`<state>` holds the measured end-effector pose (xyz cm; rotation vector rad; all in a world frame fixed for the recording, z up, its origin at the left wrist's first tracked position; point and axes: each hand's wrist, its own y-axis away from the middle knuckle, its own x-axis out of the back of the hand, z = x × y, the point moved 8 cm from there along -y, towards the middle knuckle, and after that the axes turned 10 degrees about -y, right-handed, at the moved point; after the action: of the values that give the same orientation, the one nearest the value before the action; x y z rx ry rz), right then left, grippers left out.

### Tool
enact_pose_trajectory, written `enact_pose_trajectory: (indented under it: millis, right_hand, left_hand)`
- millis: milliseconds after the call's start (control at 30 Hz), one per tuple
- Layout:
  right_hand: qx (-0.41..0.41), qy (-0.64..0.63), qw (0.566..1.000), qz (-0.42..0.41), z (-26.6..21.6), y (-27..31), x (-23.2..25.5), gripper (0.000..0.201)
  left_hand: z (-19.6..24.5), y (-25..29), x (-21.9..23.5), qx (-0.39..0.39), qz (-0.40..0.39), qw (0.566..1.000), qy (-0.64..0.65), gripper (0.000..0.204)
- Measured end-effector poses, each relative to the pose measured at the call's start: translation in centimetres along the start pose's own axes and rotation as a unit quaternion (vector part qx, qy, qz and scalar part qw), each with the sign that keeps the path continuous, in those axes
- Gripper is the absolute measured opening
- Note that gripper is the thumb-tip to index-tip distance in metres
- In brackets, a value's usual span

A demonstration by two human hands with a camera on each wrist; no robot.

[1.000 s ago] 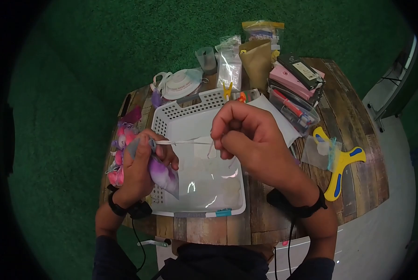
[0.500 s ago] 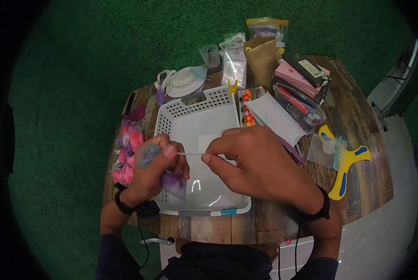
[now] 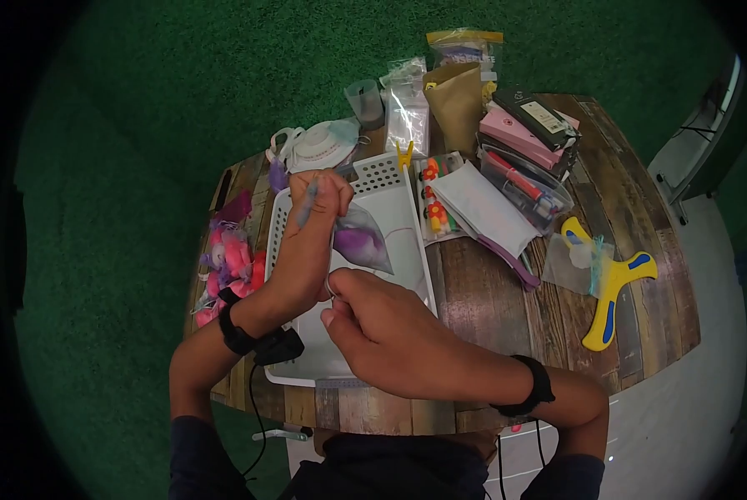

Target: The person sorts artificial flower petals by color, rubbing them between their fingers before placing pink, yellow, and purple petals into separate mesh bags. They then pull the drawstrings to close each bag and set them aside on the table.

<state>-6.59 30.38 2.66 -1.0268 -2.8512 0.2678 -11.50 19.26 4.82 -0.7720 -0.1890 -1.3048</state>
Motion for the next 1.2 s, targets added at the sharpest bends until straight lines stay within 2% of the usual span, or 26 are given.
enact_pose_trajectory:
  millis: [100,133,200,233,267,300,333,367,400,433,467,500,533,600,633,667,700,733,800,833,900,1000,1033,1100,1133,1200]
  right_hand:
    - [0.047,0.044,0.998,0.022,-0.8,-0.4,1.1,0.014]
    - [0.046,0.045,0.998,0.025,-0.7,-0.5,1.2,0.014]
    - [0.015,-0.065,0.997,0.031,0.4,-1.0,1.6,0.014]
    - [0.016,-0.062,0.997,0.034,0.9,-0.9,1.7,0.014]
    - [0.041,-0.086,0.994,0.053,1.1,-0.7,1.9,0.018]
    - [0.067,-0.109,0.989,0.071,1.3,-0.6,2.4,0.023]
    - [0.113,-0.152,0.981,0.042,0.9,-0.7,2.5,0.026]
    - [0.114,-0.151,0.981,0.044,0.9,-0.7,3.1,0.026]
    - [0.088,-0.259,0.962,0.014,0.8,-1.1,3.4,0.023]
    - [0.061,-0.364,0.929,-0.017,0.8,-1.4,3.6,0.022]
    - [0.032,-0.376,0.925,-0.044,1.0,-1.7,4.0,0.022]
    - [0.032,-0.379,0.924,-0.043,0.9,-2.0,4.8,0.022]
    - [0.05,-0.305,0.95,-0.048,0.3,-2.3,5.3,0.022]
    - [0.122,-0.102,0.987,-0.026,-0.1,-2.6,6.2,0.027]
    - [0.121,-0.106,0.987,-0.024,0.0,-2.7,6.9,0.027]
    - [0.227,0.121,0.966,-0.017,-1.9,-2.3,7.2,0.027]
    - [0.318,0.343,0.884,-0.011,-3.3,-1.6,6.3,0.028]
    - [0.318,0.344,0.884,-0.01,-3.5,-1.6,6.2,0.028]
    - [0.385,0.379,0.839,0.058,-4.9,-0.7,6.2,0.021]
    - [0.385,0.38,0.839,0.06,-5.0,-0.6,6.4,0.021]
    - [0.419,0.412,0.807,0.048,-5.6,-0.2,6.0,0.018]
    - [0.394,0.406,0.823,0.055,-5.7,0.0,6.0,0.015]
    - [0.394,0.406,0.823,0.055,-5.8,0.0,6.1,0.015]
    - [0.371,0.381,0.844,0.076,-5.8,-0.1,6.8,0.015]
    - [0.37,0.381,0.844,0.075,-5.9,0.0,6.9,0.015]
    - [0.362,0.333,0.865,0.098,-6.2,0.1,7.7,0.012]
  left_hand:
    - [0.6,-0.4,-0.3,0.085,-0.02,0.99,0.106,0.045]
    - [1.5,-0.5,-0.1,0.085,-0.023,0.99,0.108,0.045]
    - [1.4,-0.1,-0.7,0.204,-0.088,0.959,0.178,0.042]
    - [1.9,0.1,-0.9,0.206,-0.109,0.945,0.23,0.045]
    - [2.0,0.3,-1.0,0.202,-0.112,0.945,0.231,0.045]
    - [3.2,0.1,-1.3,0.138,-0.133,0.94,0.283,0.048]
    - [4.6,0.1,-1.4,0.075,-0.153,0.928,0.333,0.052]
    - [5.9,0.3,-1.5,0.042,-0.174,0.909,0.376,0.048]
    - [6.2,0.7,-1.5,0.042,-0.175,0.909,0.376,0.048]
    - [6.4,1.2,-1.3,0.03,-0.17,0.929,0.328,0.045]
    - [6.4,1.6,-1.0,0.019,-0.164,0.946,0.279,0.042]
    - [6.3,2.3,-1.4,0.027,-0.224,0.916,0.333,0.033]
    - [5.9,2.5,-0.7,0.03,-0.225,0.916,0.332,0.033]
    - [4.8,3.7,-1.2,0.117,-0.317,0.878,0.34,0.029]
    - [5.0,4.0,-1.2,0.121,-0.319,0.877,0.339,0.029]
    - [5.1,4.3,-1.3,0.142,-0.308,0.887,0.314,0.028]
    - [4.9,4.5,-1.3,0.162,-0.296,0.896,0.29,0.029]
    - [4.9,4.6,-1.2,0.162,-0.296,0.896,0.29,0.029]
    - [3.7,5.3,-1.5,0.25,-0.3,0.876,0.283,0.029]
    - [3.7,5.3,-1.4,0.249,-0.302,0.876,0.282,0.029]
    - [3.2,6.2,-2.0,0.24,-0.402,0.876,0.114,0.028]
    - [3.6,6.5,-2.8,0.162,-0.441,0.879,0.087,0.029]
    - [3.6,6.8,-3.0,0.162,-0.441,0.879,0.087,0.029]
    - [5.0,5.2,-1.7,0.042,-0.292,0.953,0.067,0.033]
    - [5.2,5.4,-2.0,0.043,-0.292,0.953,0.068,0.033]
    - [4.7,4.9,-1.0,0.099,-0.178,0.97,0.13,0.037]
